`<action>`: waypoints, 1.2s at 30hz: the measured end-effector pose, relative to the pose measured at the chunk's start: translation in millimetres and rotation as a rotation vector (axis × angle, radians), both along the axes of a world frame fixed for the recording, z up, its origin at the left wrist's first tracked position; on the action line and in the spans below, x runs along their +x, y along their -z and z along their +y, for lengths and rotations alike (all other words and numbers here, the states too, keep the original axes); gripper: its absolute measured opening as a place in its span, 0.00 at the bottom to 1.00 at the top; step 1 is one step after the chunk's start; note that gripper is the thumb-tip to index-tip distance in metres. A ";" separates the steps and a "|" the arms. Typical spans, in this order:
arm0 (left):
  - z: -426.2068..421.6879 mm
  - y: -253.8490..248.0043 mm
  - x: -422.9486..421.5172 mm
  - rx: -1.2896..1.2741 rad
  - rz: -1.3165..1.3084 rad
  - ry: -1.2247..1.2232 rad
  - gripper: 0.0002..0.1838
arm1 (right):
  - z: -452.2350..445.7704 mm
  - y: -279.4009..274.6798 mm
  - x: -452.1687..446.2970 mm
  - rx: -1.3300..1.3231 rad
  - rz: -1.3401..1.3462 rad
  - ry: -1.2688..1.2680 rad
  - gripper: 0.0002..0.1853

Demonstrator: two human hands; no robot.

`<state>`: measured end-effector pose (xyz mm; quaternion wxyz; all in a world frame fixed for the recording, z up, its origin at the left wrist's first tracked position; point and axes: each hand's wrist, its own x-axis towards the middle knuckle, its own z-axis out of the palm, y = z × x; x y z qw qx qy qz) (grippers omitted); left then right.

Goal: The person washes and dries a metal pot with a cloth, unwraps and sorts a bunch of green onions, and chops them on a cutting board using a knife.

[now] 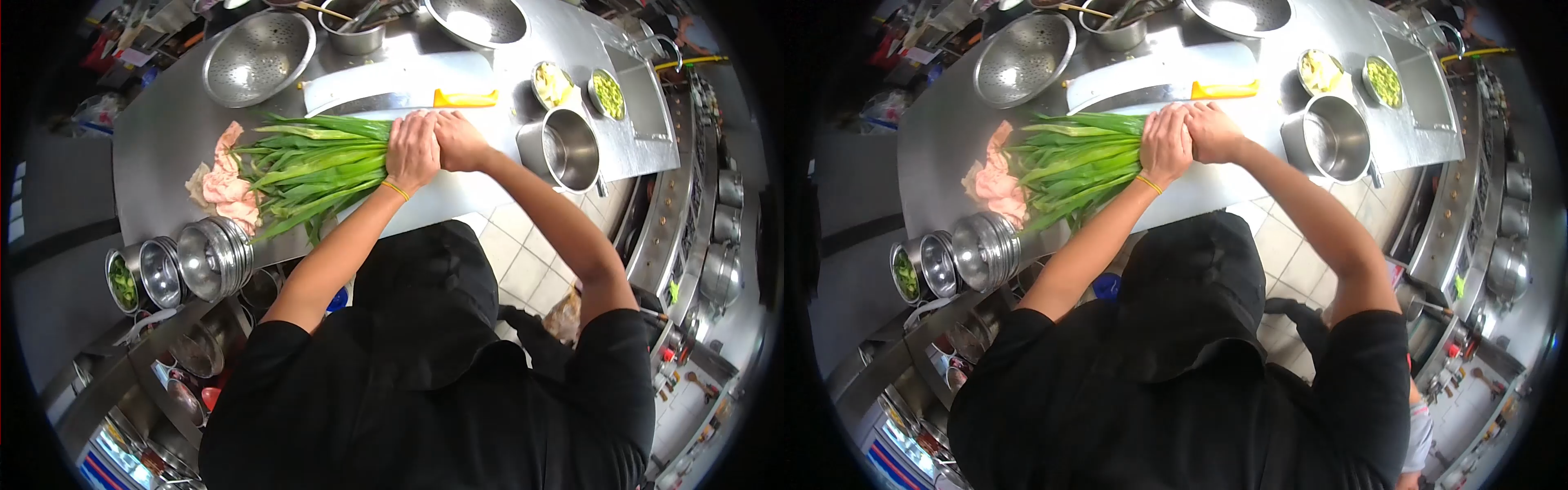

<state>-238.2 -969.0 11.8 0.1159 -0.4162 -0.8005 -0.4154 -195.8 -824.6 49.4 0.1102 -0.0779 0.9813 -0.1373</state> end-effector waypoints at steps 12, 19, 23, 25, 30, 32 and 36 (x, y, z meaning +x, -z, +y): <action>3.5 4.7 2.4 -0.075 0.127 -0.064 0.10 | 44.7 10.2 -13.9 0.112 0.207 0.112 0.35; 6.5 -3.6 -0.5 -0.170 0.111 -0.020 0.11 | 51.0 25.4 111.0 -0.305 0.134 0.716 0.33; 12.1 -12.5 -1.8 -0.374 0.208 -0.008 0.12 | 37.5 17.3 135.3 -0.266 0.115 0.900 0.35; 14.6 -19.3 -3.6 -0.448 0.168 0.037 0.11 | 25.9 24.1 132.7 -0.209 0.149 0.874 0.33; 15.4 -23.8 -0.1 -0.466 0.070 0.046 0.10 | -3.4 7.0 113.6 -0.448 0.576 0.708 0.28; 16.3 -20.6 3.3 -0.400 0.110 0.045 0.09 | -11.9 24.6 75.5 -0.803 0.610 0.802 0.27; 21.7 -30.3 1.3 -0.461 0.067 0.021 0.10 | -34.7 44.0 19.8 -1.086 0.473 0.878 0.29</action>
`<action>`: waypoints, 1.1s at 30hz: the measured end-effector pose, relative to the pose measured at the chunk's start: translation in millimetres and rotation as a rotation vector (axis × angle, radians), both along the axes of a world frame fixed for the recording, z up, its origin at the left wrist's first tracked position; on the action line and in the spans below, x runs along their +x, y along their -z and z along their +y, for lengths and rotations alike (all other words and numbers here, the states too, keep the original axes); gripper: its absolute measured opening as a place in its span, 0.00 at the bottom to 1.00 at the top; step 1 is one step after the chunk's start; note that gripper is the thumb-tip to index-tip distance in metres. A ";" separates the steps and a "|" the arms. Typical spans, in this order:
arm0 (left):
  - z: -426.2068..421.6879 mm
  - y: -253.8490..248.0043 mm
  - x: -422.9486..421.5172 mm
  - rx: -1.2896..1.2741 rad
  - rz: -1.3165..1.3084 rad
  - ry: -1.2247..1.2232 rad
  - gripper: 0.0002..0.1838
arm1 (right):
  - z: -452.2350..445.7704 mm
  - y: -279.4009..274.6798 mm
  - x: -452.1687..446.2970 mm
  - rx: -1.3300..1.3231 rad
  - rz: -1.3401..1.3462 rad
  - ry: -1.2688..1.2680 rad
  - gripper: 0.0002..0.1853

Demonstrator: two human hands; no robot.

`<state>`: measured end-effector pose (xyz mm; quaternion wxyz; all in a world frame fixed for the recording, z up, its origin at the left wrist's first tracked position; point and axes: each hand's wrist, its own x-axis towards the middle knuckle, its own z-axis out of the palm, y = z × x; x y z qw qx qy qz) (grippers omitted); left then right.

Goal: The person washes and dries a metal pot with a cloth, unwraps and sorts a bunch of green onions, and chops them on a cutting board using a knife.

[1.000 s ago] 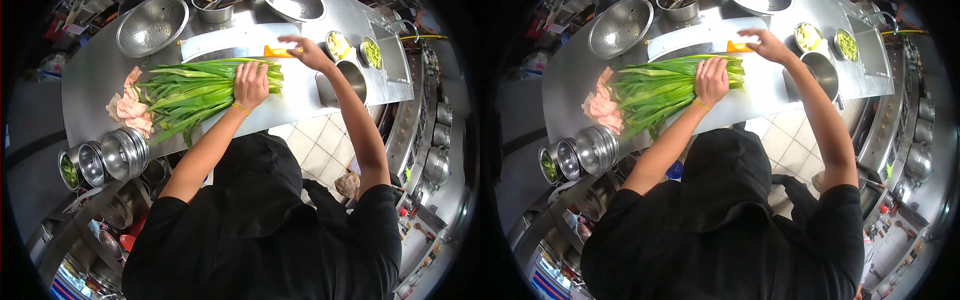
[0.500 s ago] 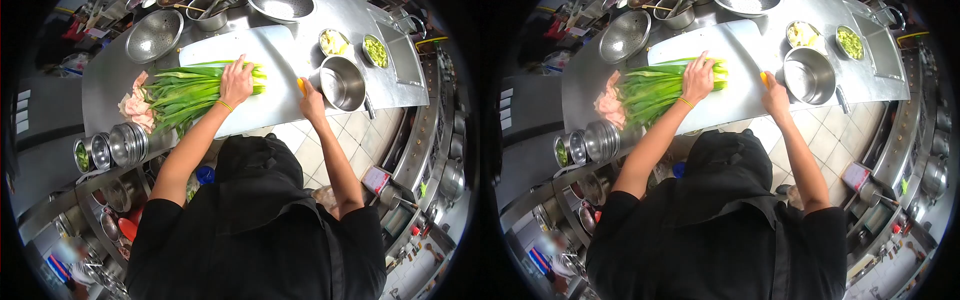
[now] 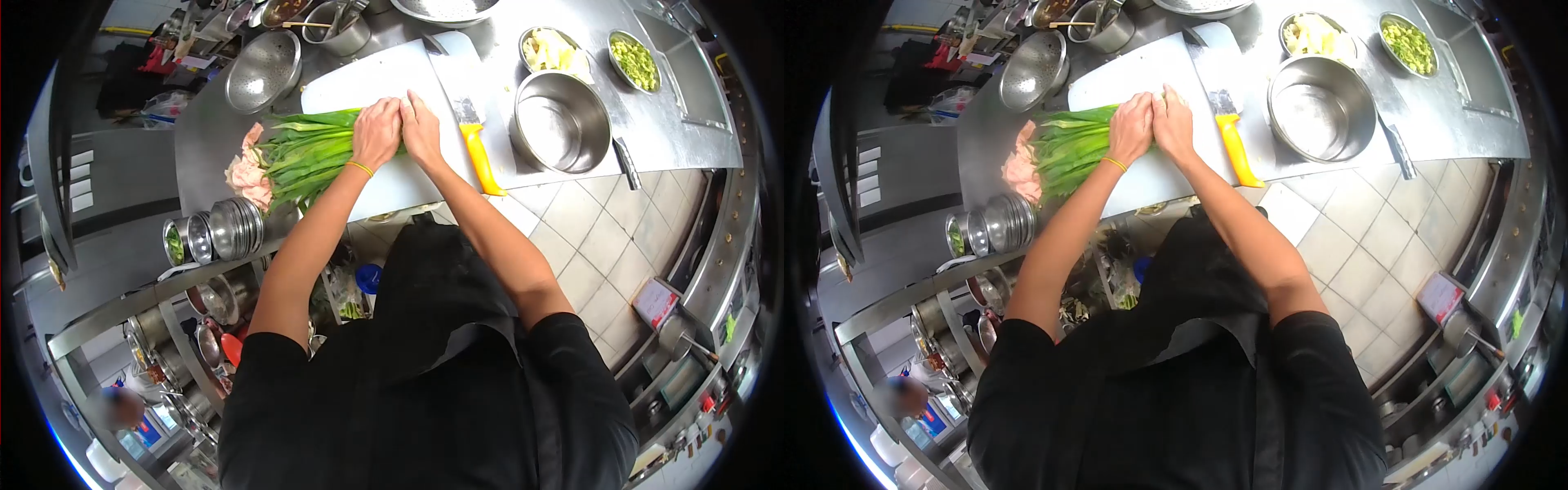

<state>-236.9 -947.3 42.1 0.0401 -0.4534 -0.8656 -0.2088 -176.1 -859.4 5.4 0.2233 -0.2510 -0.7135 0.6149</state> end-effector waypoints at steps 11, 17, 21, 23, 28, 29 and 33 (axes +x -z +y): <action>-3.2 19.2 0.8 0.142 0.138 -0.070 0.07 | 39.8 -31.2 84.9 0.682 -0.202 -0.049 0.32; -7.3 21.6 1.2 0.175 0.112 -0.072 0.08 | 48.2 -35.9 91.4 0.576 -0.520 -0.084 0.35; -7.8 21.1 1.8 0.116 0.068 -0.078 0.08 | 59.5 -60.6 113.1 0.649 -0.556 -0.100 0.18; -7.8 22.4 0.2 0.096 0.063 -0.079 0.09 | 61.3 -52.0 114.4 0.597 -0.701 -0.129 0.15; -5.9 25.7 -0.3 0.148 0.070 -0.111 0.10 | 22.5 -98.9 107.5 0.495 -0.760 -0.162 0.08; -6.5 24.9 0.4 0.140 0.061 -0.098 0.11 | 11.5 -111.0 104.9 0.622 -0.784 -0.214 0.09; -4.0 24.6 0.6 0.110 0.074 -0.104 0.12 | -9.3 -126.6 104.2 0.701 -0.863 -0.345 0.10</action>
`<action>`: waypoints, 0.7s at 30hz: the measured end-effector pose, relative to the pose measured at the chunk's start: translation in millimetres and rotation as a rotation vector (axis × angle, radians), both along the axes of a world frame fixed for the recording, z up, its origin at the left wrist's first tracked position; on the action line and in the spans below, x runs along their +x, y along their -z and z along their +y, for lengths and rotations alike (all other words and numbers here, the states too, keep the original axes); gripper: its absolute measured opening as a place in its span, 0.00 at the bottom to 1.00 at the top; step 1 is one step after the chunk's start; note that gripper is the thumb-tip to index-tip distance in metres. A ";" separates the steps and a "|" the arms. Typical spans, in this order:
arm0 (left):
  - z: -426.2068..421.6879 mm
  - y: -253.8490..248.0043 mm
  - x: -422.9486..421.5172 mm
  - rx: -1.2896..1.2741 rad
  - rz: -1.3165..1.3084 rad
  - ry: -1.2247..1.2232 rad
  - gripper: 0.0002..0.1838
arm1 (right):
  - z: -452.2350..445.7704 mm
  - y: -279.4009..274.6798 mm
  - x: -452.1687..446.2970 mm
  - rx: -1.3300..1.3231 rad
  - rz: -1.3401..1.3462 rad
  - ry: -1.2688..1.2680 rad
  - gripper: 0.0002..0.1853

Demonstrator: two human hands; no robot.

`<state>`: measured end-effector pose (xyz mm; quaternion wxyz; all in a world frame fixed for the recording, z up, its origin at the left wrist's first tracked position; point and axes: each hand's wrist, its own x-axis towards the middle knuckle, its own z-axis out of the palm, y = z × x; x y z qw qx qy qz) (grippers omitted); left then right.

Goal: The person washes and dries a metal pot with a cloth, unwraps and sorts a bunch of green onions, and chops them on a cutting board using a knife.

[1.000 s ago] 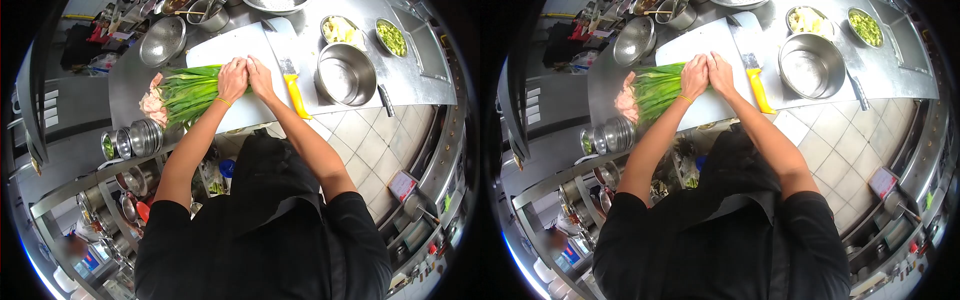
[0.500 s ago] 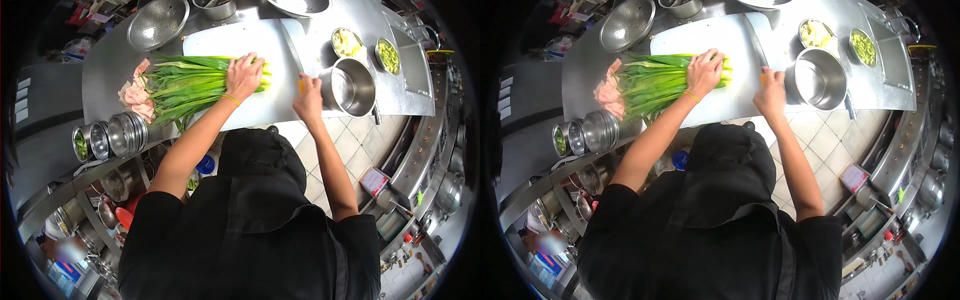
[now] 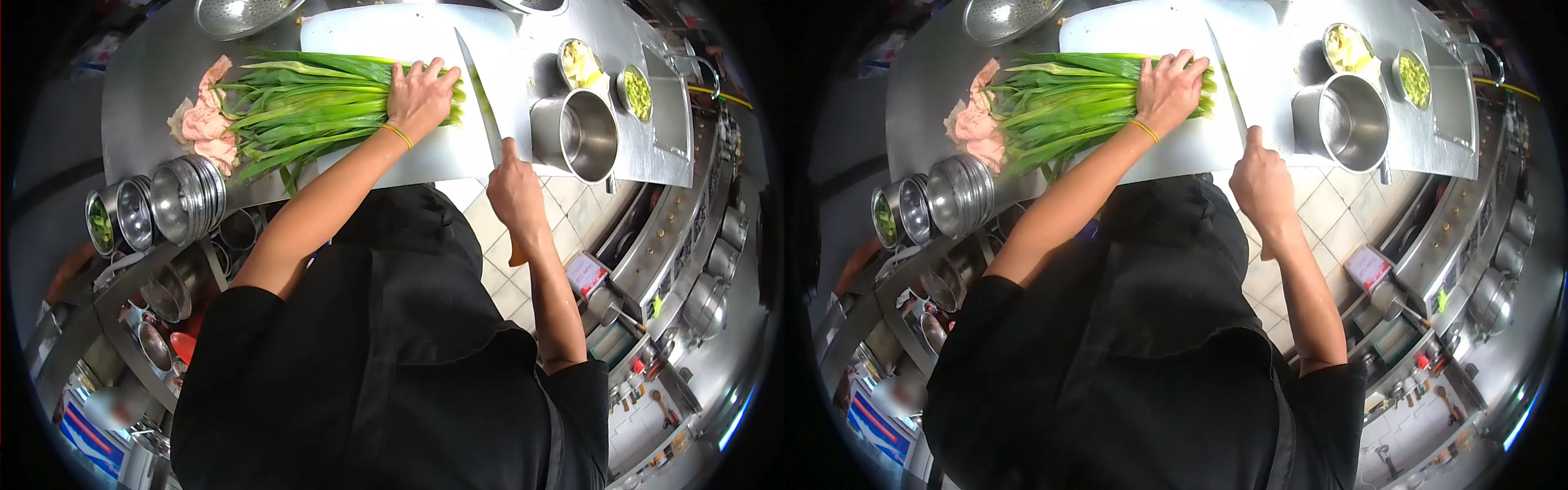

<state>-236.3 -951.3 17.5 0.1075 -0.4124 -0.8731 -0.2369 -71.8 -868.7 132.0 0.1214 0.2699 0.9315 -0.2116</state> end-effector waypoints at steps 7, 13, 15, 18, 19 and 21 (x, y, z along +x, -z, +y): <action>-0.2 4.3 -0.7 0.033 -0.007 0.015 0.12 | -8.4 8.0 3.2 -0.060 -0.065 0.011 0.11; -0.5 7.8 -1.9 0.005 0.017 0.001 0.13 | 3.7 62.9 -34.0 -0.015 -0.012 0.015 0.11; 0.4 9.2 -2.2 0.027 0.006 -0.007 0.12 | 2.3 35.1 -17.0 0.001 0.007 -0.013 0.12; 0.8 7.1 -0.6 0.005 -0.020 0.000 0.11 | -4.4 2.6 -6.1 -0.005 -0.098 0.006 0.12; 2.0 6.5 1.0 0.023 -0.004 0.005 0.11 | -6.5 7.9 -5.7 -0.020 -0.083 0.011 0.11; -3.3 7.0 -3.0 0.034 0.016 -0.010 0.11 | -6.0 44.1 -15.6 -0.013 -0.023 -0.002 0.11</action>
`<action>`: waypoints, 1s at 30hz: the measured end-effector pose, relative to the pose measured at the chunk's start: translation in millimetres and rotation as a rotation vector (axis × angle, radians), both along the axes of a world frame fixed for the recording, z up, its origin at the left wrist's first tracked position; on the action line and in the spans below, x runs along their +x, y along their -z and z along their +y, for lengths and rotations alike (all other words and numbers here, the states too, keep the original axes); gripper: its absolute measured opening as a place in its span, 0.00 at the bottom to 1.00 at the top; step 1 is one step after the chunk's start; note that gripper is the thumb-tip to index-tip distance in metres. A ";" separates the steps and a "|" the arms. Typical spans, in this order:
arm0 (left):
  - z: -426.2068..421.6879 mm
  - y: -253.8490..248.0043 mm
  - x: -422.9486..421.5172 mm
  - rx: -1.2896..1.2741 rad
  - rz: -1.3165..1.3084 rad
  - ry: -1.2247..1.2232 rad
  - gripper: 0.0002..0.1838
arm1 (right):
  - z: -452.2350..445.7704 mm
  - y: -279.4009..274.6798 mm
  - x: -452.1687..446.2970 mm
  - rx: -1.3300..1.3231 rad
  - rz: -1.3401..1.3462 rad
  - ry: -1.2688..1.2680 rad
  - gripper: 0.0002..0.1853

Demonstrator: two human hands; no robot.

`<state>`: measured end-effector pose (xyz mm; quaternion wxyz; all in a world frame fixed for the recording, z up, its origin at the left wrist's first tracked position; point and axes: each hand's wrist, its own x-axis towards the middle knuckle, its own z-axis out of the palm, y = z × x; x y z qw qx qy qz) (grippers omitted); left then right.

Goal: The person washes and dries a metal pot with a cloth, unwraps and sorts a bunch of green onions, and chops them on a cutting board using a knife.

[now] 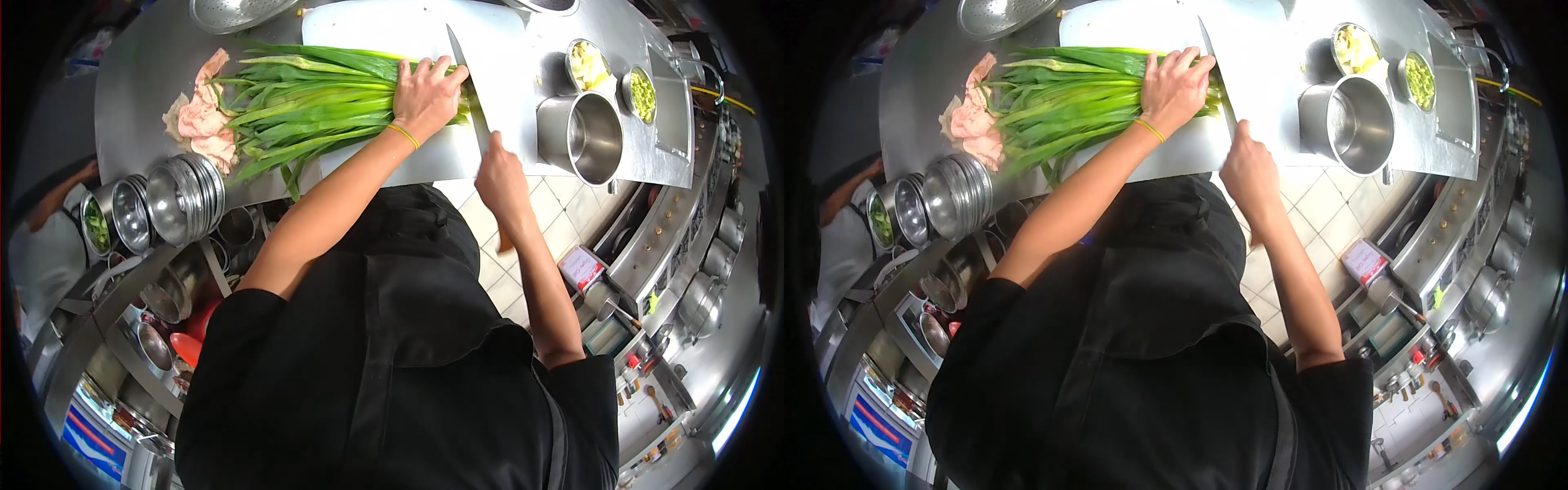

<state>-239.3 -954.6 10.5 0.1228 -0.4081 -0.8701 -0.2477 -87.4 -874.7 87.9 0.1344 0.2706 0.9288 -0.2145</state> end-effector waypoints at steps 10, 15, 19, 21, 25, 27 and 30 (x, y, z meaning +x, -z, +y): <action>1.3 0.4 2.8 0.018 -0.060 -0.003 0.11 | -2.3 -38.1 14.3 -0.028 -0.064 0.007 0.13; 0.4 1.4 3.9 0.020 -0.018 -0.020 0.11 | 0.9 31.9 -28.7 -0.032 0.063 0.018 0.12; 2.5 5.2 2.2 0.070 -0.037 0.000 0.09 | 8.2 6.9 -26.2 -0.014 0.041 0.011 0.11; 3.9 6.0 -0.3 0.087 -0.041 -0.001 0.09 | 6.6 -26.9 -7.8 -0.008 0.019 -0.036 0.12; 1.7 3.8 2.8 0.056 -0.049 -0.020 0.10 | -3.3 -21.0 2.1 -0.071 0.003 -0.005 0.15; 0.7 2.7 3.2 0.056 -0.059 -0.023 0.10 | -0.1 34.4 -19.1 -0.066 0.049 0.019 0.14; 0.8 0.2 2.9 0.019 -0.097 -0.014 0.10 | 4.9 35.7 -29.2 -0.037 0.049 0.014 0.14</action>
